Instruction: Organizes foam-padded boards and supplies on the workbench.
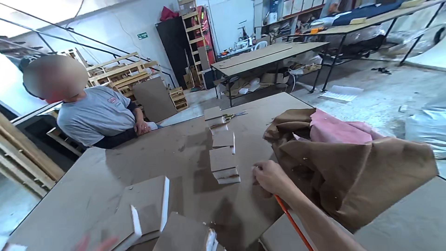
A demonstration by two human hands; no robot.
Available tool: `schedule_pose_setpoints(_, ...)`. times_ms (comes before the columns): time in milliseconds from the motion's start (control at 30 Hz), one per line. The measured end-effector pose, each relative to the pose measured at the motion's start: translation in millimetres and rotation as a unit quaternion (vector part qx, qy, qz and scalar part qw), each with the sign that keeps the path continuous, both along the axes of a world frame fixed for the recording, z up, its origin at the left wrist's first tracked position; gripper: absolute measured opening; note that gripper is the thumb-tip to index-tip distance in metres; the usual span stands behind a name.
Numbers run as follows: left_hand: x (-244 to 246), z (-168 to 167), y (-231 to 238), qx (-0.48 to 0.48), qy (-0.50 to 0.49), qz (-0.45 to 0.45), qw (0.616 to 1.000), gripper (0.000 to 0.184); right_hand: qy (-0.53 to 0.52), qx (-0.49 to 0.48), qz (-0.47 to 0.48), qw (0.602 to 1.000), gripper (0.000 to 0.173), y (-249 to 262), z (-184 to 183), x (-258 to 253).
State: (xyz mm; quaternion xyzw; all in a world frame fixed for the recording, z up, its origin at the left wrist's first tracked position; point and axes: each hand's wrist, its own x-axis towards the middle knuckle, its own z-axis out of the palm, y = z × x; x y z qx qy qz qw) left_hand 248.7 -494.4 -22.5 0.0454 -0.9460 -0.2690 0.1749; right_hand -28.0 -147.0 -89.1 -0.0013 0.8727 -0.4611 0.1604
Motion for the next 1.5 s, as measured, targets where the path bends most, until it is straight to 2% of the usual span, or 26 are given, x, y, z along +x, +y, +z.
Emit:
schedule_pose_setpoints(67, -61, 38, 9, 0.093, 0.026, 0.015, 0.995, 0.079, -0.054, 0.000, 0.068, 0.996, 0.032, -4, -10, -25)
schedule_pose_setpoints(133, -152, 48, 39, 0.084, -0.057, -0.001, 0.995, 0.077, -0.033, -0.021, 0.002, 0.999, 0.029, -2, -20, -27)
schedule_pose_setpoints(200, -246, 35, 86, 0.022, -0.156, -0.007, 0.988, 0.090, -0.029, -0.066, -0.044, 0.996, 0.029, -1, -41, -40)
schedule_pose_setpoints(267, -319, 1, 128, -0.016, -0.208, 0.021, 0.978, 0.108, -0.049, -0.097, -0.038, 0.993, 0.030, -7, -64, -59)
schedule_pose_setpoints(333, -369, -33, 155, -0.005, -0.243, 0.084, 0.966, 0.123, -0.054, -0.104, -0.024, 0.993, 0.031, -12, -72, -68)
schedule_pose_setpoints(433, -411, -75, 176, 0.044, -0.250, 0.178, 0.951, 0.133, -0.062, -0.096, -0.027, 0.993, 0.031, -3, -66, -68)
schedule_pose_setpoints(500, -419, -95, 183, 0.045, -0.261, 0.212, 0.941, 0.132, -0.070, -0.069, -0.048, 0.994, 0.028, 6, -60, -56)
schedule_pose_setpoints(533, -419, -100, 186, 0.037, -0.261, 0.219, 0.939, 0.128, -0.074, -0.050, -0.030, 0.996, 0.028, 7, -58, -52)
schedule_pose_setpoints(633, -415, -101, 186, -0.011, -0.245, 0.212, 0.946, 0.118, -0.108, -0.023, 0.118, 0.987, 0.034, -5, -56, -64)
schedule_pose_setpoints(733, -410, -102, 182, -0.023, -0.229, 0.207, 0.951, 0.114, -0.074, 0.028, 0.028, 0.997, 0.031, 1, -49, -59)
schedule_pose_setpoints(767, -409, -101, 180, -0.027, -0.227, 0.205, 0.952, 0.113, -0.077, 0.033, 0.024, 0.996, 0.031, 1, -53, -65)
schedule_pose_setpoints(833, -408, -94, 172, -0.032, -0.221, 0.196, 0.955, 0.110, -0.112, 0.014, 0.111, 0.987, 0.035, -7, -57, -82)
schedule_pose_setpoints(867, -409, -90, 167, -0.030, -0.213, 0.186, 0.959, 0.109, -0.115, 0.003, 0.133, 0.984, 0.036, -10, -54, -84)
schedule_pose_setpoints(967, -416, -64, 141, 0.006, -0.199, 0.141, 0.970, 0.110, -0.060, 0.010, 0.040, 0.997, 0.029, -9, -37, -67)
schedule_pose_setpoints(1000, -419, -52, 130, 0.028, -0.186, 0.129, 0.974, 0.109, -0.056, 0.003, 0.041, 0.998, 0.027, -12, -35, -67)
schedule_pose_setpoints(1067, -424, -21, 113, 0.080, -0.165, 0.123, 0.975, 0.103, -0.067, -0.008, 0.102, 0.992, 0.026, -22, -30, -72)
schedule_pose_setpoints(1100, -425, -8, 107, 0.101, -0.163, 0.122, 0.974, 0.099, -0.057, 0.003, 0.091, 0.994, 0.026, -27, -28, -74)
schedule_pose_setpoints(1167, -424, 10, 101, 0.122, -0.171, 0.122, 0.970, 0.096, -0.021, 0.019, 0.008, 1.000, 0.028, -31, -25, -80)
schedule_pose_setpoints(1233, -416, 16, 109, 0.143, -0.185, 0.102, 0.967, 0.092, -0.052, -0.005, 0.016, 0.999, 0.027, -26, -34, -89)
schedule_pose_setpoints(1267, -412, 13, 115, 0.141, -0.193, 0.091, 0.967, 0.091, -0.070, -0.026, 0.024, 0.997, 0.027, -21, -40, -91)
schedule_pose_setpoints(1333, -411, -5, 127, 0.102, -0.203, 0.093, 0.969, 0.095, -0.054, -0.077, -0.068, 0.993, 0.028, -9, -51, -92)
schedule_pose_setpoints(1400, -410, -25, 144, 0.077, -0.226, 0.107, 0.965, 0.108, -0.044, -0.122, -0.147, 0.981, 0.030, 3, -56, -89)
schedule_pose_setpoints(1500, -403, -63, 168, 0.042, -0.233, 0.153, 0.959, 0.114, -0.065, -0.172, -0.176, 0.967, 0.027, 3, -60, -78)
